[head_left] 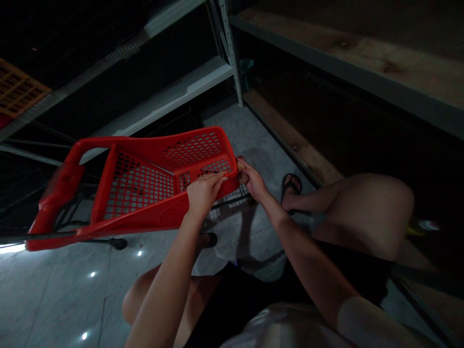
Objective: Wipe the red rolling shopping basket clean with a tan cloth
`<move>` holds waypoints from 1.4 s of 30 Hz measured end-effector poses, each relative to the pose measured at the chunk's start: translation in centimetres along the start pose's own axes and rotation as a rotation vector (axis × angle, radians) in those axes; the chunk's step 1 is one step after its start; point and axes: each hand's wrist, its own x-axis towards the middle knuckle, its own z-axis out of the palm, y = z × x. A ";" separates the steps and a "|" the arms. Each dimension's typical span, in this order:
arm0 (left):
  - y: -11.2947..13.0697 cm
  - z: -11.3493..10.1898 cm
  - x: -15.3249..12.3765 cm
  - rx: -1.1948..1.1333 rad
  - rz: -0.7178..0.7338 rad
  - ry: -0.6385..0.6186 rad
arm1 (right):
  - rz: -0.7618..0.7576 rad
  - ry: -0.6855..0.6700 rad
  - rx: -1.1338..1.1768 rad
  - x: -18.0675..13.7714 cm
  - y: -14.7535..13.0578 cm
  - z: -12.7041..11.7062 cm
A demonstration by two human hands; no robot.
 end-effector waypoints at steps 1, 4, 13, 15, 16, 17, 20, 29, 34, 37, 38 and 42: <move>0.0 0.0 0.0 0.001 -0.014 -0.004 | 0.016 -0.012 0.001 -0.2 -0.4 0.1; 0.2 0.1 0.0 0.002 -0.034 0.012 | -0.032 0.052 -0.065 -1.6 -1.5 0.6; 0.3 0.3 0.2 -0.055 -0.018 0.034 | -0.323 0.215 -0.376 -6.0 -1.2 2.2; 0.6 0.5 0.2 -0.050 -0.022 0.042 | -0.278 0.206 -0.357 -6.8 -0.3 2.2; 0.8 0.5 0.3 -0.044 -0.028 0.040 | -0.261 0.211 -0.339 -6.9 -0.1 2.2; 0.9 0.4 0.3 -0.039 -0.034 0.031 | -0.255 0.230 -0.322 -6.8 -0.2 2.2; 0.3 -1.0 0.5 -0.068 0.045 -0.092 | -0.314 0.339 -0.315 -5.0 -1.9 2.2; -8.8 -6.8 -2.5 0.092 0.030 -0.355 | -0.326 0.325 -0.498 -5.4 1.0 2.4; -7.3 -5.5 -3.2 0.346 -0.232 -0.319 | -0.190 0.350 -0.552 -7.3 6.7 1.8; -6.1 -4.9 -2.8 0.379 -0.241 -0.261 | -0.215 0.363 -0.525 -5.7 4.8 2.6; -5.9 -4.8 -2.5 0.380 -0.241 -0.247 | -0.261 0.373 -0.523 -5.0 3.7 3.2; -5.8 -4.4 -1.6 0.372 -0.266 -0.207 | -0.457 0.378 -0.584 -3.1 0.7 4.8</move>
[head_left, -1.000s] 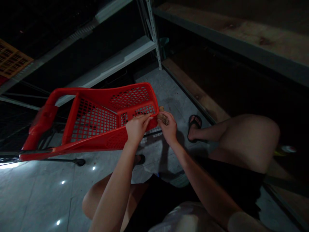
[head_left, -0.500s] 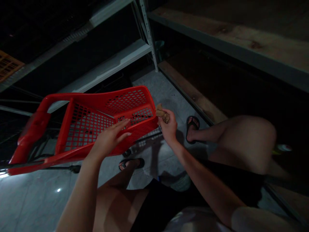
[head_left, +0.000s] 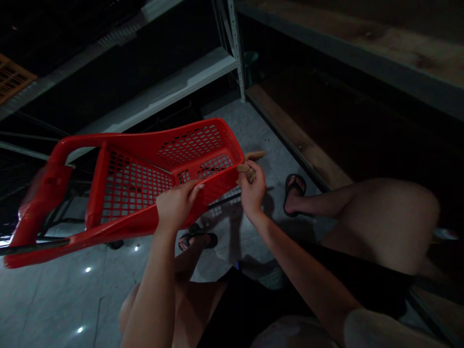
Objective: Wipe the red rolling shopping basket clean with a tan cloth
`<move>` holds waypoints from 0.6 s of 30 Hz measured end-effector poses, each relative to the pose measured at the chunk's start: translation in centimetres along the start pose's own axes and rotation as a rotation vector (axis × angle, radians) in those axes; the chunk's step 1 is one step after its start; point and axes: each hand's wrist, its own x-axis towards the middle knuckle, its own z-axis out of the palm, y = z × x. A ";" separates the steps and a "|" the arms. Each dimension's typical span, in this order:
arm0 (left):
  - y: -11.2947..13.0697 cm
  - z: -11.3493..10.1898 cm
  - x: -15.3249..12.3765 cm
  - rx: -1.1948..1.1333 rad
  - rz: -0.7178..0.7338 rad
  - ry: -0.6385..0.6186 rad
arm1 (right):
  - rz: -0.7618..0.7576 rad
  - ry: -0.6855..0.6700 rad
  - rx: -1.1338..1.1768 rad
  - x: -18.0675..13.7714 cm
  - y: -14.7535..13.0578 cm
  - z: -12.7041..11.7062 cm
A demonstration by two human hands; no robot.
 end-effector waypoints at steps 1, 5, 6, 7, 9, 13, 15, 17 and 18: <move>0.0 0.0 0.2 -0.007 -0.005 0.002 | -0.027 -0.010 -0.005 0.0 0.1 0.1; 0.2 -0.1 0.6 -0.026 -0.017 -0.006 | -0.009 -0.041 -0.053 -1.3 2.6 0.5; 0.3 -0.1 0.7 -0.028 -0.017 -0.006 | 0.002 -0.027 -0.069 -1.5 3.0 0.7; 0.4 -0.2 0.7 -0.028 -0.019 -0.003 | 0.001 -0.006 -0.078 -1.5 3.1 1.0; 0.8 -0.2 0.8 -0.028 -0.017 0.010 | -0.040 0.050 -0.073 -1.0 2.3 1.5; 1.5 -0.4 1.2 -0.027 -0.018 0.025 | -0.157 0.123 -0.039 0.5 -0.4 1.9; 1.9 -0.5 1.5 -0.035 -0.015 0.025 | -0.195 0.106 -0.027 1.4 -0.8 1.7; 2.5 -0.8 1.8 -0.046 -0.012 0.029 | -0.230 0.090 -0.029 2.6 -0.4 1.4; 3.0 -0.9 1.9 -0.052 -0.009 0.031 | -0.243 0.094 -0.034 3.3 -0.1 1.3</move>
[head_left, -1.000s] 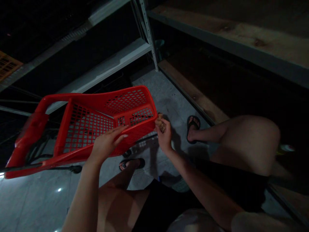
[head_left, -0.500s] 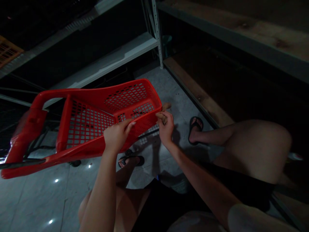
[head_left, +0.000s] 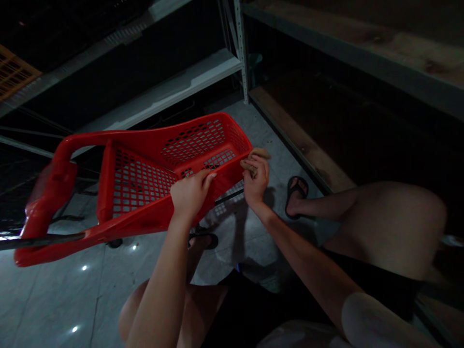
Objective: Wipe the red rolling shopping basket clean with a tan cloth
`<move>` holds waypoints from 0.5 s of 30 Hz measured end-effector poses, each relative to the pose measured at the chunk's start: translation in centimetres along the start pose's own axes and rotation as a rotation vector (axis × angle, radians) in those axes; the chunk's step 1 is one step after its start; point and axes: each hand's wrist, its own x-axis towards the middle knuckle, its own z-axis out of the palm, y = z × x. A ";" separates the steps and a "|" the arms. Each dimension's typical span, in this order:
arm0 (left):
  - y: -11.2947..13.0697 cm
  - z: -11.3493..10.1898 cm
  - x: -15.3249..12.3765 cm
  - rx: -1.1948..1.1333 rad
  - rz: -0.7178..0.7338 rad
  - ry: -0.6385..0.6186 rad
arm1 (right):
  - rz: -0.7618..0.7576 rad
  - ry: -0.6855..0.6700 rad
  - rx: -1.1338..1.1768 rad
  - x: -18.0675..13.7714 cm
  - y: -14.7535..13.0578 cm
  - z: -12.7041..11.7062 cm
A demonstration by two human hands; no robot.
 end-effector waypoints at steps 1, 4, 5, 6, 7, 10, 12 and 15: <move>0.5 -0.1 0.2 -0.005 0.004 0.003 | -0.010 0.013 -0.004 0.6 0.4 0.0; 2.5 -0.5 0.6 -0.017 0.029 0.020 | -0.044 0.044 -0.010 1.7 1.0 -0.1; 3.2 -0.5 0.8 -0.019 0.033 0.026 | -0.066 0.022 -0.012 1.7 0.9 -0.2; 3.8 -0.5 0.9 -0.019 0.035 0.030 | -0.090 -0.019 -0.016 1.4 0.7 -0.4; 4.4 -0.5 1.0 -0.018 0.032 0.033 | -0.111 -0.074 -0.026 1.1 0.5 -0.6; 5.2 -0.5 1.1 -0.018 0.026 0.020 | -0.147 -0.262 -0.077 0.3 0.2 -1.6; 5.4 -0.7 1.0 -0.023 0.030 0.002 | -0.172 -0.355 -0.104 0.9 0.5 -2.4; 5.4 -1.0 0.8 -0.020 0.020 -0.024 | -0.179 -0.313 -0.143 3.4 1.1 -3.3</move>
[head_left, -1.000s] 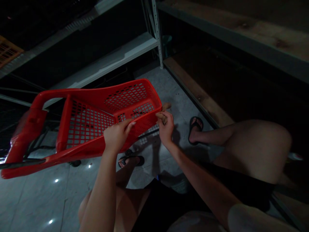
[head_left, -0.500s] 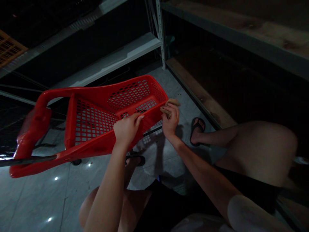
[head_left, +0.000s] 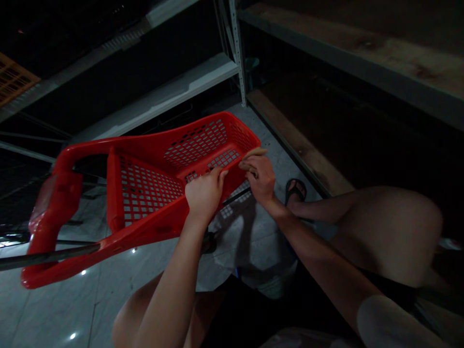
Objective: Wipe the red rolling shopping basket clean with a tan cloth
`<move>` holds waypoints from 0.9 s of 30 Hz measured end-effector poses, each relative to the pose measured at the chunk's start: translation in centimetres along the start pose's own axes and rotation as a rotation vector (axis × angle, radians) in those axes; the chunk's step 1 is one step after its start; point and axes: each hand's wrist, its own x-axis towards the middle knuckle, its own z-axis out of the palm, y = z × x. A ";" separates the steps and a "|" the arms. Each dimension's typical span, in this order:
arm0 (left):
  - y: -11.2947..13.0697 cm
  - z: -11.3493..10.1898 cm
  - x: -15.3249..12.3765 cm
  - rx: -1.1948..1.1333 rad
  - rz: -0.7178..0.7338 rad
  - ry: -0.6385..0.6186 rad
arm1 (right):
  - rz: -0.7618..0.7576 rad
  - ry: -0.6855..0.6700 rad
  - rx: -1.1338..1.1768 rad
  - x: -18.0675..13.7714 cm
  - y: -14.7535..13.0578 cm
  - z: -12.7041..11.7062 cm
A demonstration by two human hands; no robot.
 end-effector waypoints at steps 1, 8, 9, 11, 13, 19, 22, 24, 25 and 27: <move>0.0 -0.1 -0.1 0.000 -0.007 -0.008 | 0.028 0.060 -0.020 0.8 0.3 -0.4; 0.4 0.0 -0.6 -0.016 0.002 -0.007 | -0.015 0.103 0.016 1.0 -1.5 -0.7; 0.4 0.0 -0.6 -0.014 0.007 -0.004 | -0.075 0.053 0.054 0.3 -2.1 -0.5; 0.3 0.1 -0.7 -0.010 0.018 -0.004 | -0.180 -0.057 0.106 -0.7 -2.8 -0.4; 0.2 0.1 -0.8 -0.010 0.026 -0.008 | -0.228 -0.142 0.110 -0.8 -2.7 -0.7; 0.5 -0.2 -1.3 -0.027 0.031 0.003 | -0.125 -0.246 -0.055 3.3 1.3 -4.0; 0.8 -0.2 -1.4 -0.035 0.020 -0.003 | -0.147 -0.309 -0.082 4.7 2.5 -5.2; 0.8 -0.2 -1.4 -0.047 0.019 0.003 | -0.166 -0.330 -0.083 5.1 2.6 -5.5; 0.8 -0.1 -1.4 -0.053 0.024 0.004 | -0.165 -0.326 -0.089 5.2 2.6 -5.6; 0.7 0.0 -1.4 -0.065 0.039 0.005 | -0.149 -0.309 -0.110 5.5 2.7 -5.7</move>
